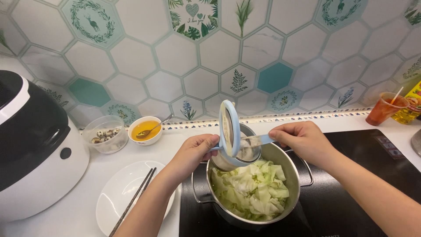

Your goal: Stirring and seasoning chopped cabbage in a pot on an induction stove.

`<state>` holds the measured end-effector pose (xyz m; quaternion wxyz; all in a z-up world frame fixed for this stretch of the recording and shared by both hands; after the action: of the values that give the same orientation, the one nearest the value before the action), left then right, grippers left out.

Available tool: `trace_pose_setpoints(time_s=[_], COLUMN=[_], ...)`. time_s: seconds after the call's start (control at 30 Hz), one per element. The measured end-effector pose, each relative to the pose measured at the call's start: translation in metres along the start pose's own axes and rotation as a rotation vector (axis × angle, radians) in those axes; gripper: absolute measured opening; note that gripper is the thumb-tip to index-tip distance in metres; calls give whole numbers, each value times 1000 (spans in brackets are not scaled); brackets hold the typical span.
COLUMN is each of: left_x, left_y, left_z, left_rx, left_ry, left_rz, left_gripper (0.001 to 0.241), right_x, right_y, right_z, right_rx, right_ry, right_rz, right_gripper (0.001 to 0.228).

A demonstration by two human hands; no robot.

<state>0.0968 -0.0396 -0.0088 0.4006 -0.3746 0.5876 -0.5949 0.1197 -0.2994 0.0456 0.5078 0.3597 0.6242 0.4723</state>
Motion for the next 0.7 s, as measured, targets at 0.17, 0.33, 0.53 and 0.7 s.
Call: trace_pose_setpoints(time_s=[0.17,0.33,0.53,0.7], left_x=[-23,-51,-39,-35], left_y=[-9,-2,-11,-2], left_z=[-6,-7,-14,-9], left_rx=[-74,-46,-101,-35], left_ry=[-116,-198,-244,-179], left_rz=[-1,10,-8,9], left_gripper=[37,41,37,42], right_x=[-38,-16,42,-12], right_y=[-9,17,63,65], right_z=[-20,-63,-104,-73], right_rx=[-115,-381,-892,-601], right_ry=[-86,-29,197,-109], right_rz=[10,-507,-1012,-841], right_gripper=[25,15,18,13])
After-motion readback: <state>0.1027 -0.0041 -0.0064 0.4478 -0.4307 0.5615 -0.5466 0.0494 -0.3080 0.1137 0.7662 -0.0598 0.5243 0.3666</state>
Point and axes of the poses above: each hand's wrist, its own z-axis towards the middle knuckle, its own x-axis out of the palm, y = z × x, the point moved 10 cm from there along z, towards the middle knuckle, and after that the axes turned 8 degrees about z, right-handed, at the moved point
